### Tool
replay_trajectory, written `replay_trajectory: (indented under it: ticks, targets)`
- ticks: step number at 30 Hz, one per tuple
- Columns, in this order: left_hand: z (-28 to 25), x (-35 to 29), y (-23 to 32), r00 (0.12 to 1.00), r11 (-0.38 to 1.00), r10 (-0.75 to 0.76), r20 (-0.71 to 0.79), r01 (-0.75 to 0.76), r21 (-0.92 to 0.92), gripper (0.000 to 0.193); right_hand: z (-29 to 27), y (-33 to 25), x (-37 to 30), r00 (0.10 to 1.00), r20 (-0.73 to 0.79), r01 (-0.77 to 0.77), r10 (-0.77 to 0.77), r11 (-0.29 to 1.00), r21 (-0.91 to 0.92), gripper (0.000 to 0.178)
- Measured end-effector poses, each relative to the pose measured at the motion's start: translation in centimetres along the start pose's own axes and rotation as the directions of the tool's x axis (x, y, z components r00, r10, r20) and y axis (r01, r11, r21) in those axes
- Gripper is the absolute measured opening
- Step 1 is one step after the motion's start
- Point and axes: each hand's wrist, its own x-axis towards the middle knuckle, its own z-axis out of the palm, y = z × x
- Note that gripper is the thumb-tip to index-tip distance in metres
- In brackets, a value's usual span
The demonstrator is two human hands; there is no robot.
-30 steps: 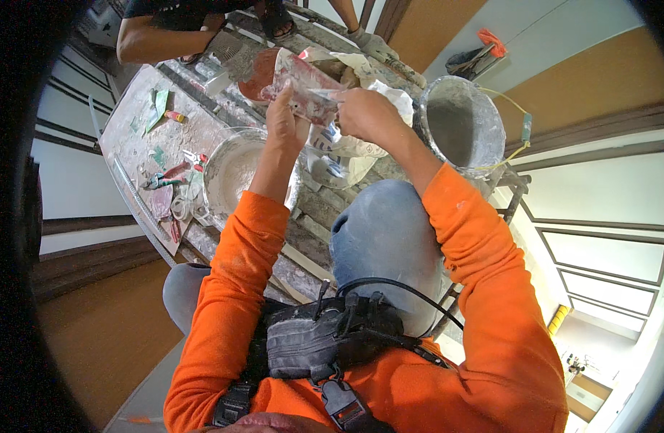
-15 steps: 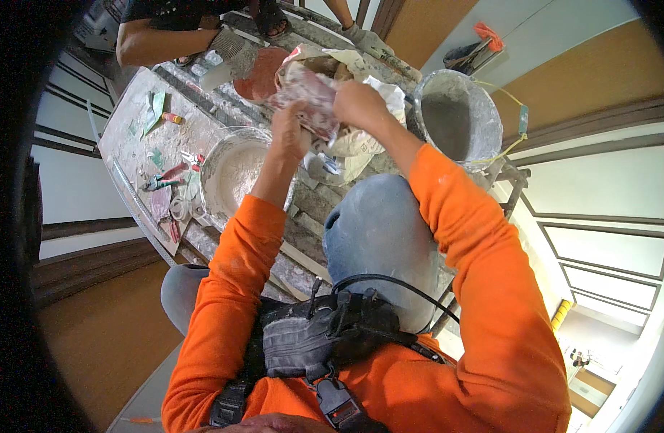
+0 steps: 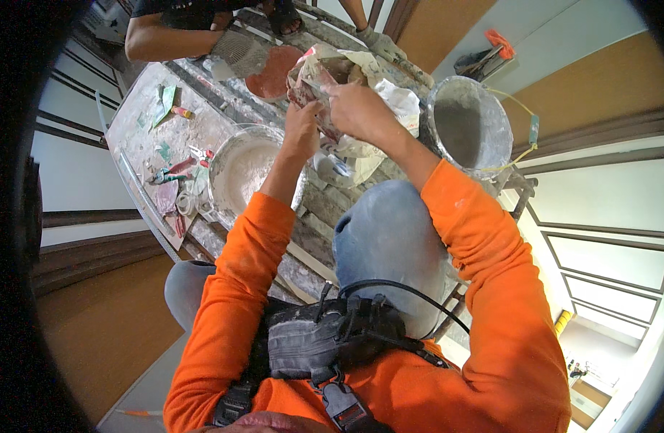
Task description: The person applies a plaster-like compound to a small rectangular spreader using a metal trowel, repeatedly picking up material from a bag and smoothing it onto the spreader.
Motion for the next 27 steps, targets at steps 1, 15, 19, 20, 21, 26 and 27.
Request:
replay_trajectory:
  ticks: [1,15,19,20,21,26,27]
  targets:
    - [0.1,0.0,-0.2,1.0,0.999,0.019,-0.001,-0.019,-0.026,0.03,0.3,0.4,-0.1,0.997,-0.027,0.07,-0.072,0.996,-0.047,0.037]
    - [-0.9,-0.3,1.8,0.967,0.99,-0.098,0.236,0.118,-0.074,0.033,-0.1,1.7,1.0,0.999,-0.044,-0.029,0.027,0.999,-0.043,0.037]
    - [-3.1,-0.1,6.6,0.878,0.912,-0.192,0.438,0.324,-0.251,0.056,-0.2,-1.2,-0.9,0.992,0.004,-0.129,0.129,0.991,0.04,0.037]
    - [-3.2,0.3,6.4,0.892,0.944,-0.186,0.413,0.279,-0.178,0.059,0.6,-0.4,-1.2,0.997,0.009,-0.079,0.079,0.997,0.007,0.037]
    - [-3.4,0.8,5.9,0.905,0.967,-0.178,0.388,0.234,-0.104,0.062,1.1,0.2,-1.2,0.999,0.017,-0.028,0.029,0.999,-0.026,0.038]
    - [-3.0,1.3,5.3,0.93,0.991,-0.046,0.365,-0.005,0.136,0.074,0.1,-0.6,0.4,0.985,-0.004,-0.172,0.172,0.985,0.036,0.039]
    - [-2.6,1.0,5.5,0.929,0.989,-0.055,0.366,0.002,0.145,0.075,-0.5,-1.0,0.5,0.976,0.025,-0.215,0.214,0.975,0.06,0.038]
